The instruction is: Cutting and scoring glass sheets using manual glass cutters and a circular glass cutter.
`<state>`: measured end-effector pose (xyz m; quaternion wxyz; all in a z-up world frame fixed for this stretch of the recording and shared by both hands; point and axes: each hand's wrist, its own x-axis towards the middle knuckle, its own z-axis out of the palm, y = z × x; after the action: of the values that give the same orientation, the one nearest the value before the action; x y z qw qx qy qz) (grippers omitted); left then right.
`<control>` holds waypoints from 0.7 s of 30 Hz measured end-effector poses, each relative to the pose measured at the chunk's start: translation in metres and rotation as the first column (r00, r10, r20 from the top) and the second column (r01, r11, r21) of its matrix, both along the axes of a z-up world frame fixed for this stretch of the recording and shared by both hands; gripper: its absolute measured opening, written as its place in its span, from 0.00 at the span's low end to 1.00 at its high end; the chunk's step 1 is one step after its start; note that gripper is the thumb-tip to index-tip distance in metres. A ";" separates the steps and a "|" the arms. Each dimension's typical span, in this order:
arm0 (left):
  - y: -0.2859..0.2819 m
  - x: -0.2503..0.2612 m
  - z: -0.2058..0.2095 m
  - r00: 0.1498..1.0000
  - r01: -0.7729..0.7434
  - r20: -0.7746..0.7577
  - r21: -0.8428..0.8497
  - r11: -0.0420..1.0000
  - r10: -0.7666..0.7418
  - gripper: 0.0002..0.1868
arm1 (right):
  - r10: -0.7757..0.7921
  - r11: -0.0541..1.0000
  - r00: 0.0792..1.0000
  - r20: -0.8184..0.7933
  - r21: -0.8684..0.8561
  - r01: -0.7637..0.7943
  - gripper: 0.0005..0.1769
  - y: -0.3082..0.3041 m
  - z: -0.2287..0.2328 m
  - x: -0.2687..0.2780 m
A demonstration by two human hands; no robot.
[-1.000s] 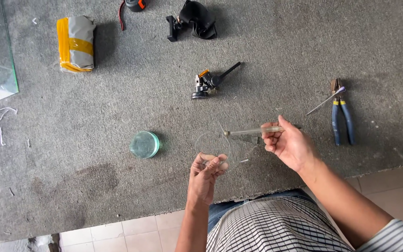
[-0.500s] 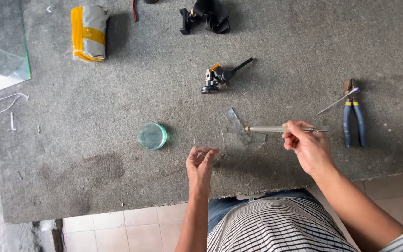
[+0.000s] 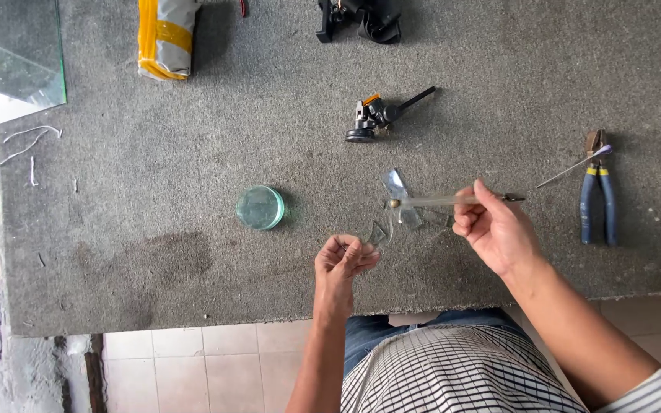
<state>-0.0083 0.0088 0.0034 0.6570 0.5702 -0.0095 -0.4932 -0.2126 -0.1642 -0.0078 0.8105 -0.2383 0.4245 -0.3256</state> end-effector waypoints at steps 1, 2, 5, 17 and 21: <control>0.002 -0.001 -0.001 1.000 0.001 -0.004 0.002 1.000 -0.001 0.07 | -0.001 1.000 1.000 -0.004 0.002 0.001 0.17 0.002 -0.005 -0.002; 0.005 -0.001 -0.002 0.999 0.023 0.041 0.012 1.000 -0.023 0.07 | 0.003 1.000 1.000 0.003 0.003 -0.003 0.17 0.004 -0.010 -0.004; 0.004 0.000 -0.012 0.991 0.064 0.115 0.022 0.998 -0.066 0.06 | 0.005 1.000 0.999 0.037 -0.001 -0.005 0.17 0.001 -0.007 0.000; 0.022 0.002 -0.028 0.993 0.070 0.095 -0.012 0.997 -0.069 0.07 | 0.003 1.000 0.998 0.056 0.004 -0.003 0.18 0.004 -0.006 0.008; 0.021 0.005 -0.016 0.998 -0.055 -0.008 -0.038 0.998 0.055 0.06 | 0.002 1.000 1.000 -0.005 -0.011 -0.002 0.19 -0.005 -0.026 -0.007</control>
<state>-0.0028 0.0303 -0.0128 0.6811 0.5559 -0.0012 -0.4765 -0.2200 -0.1697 -0.0343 0.8084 -0.2439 0.4247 -0.3264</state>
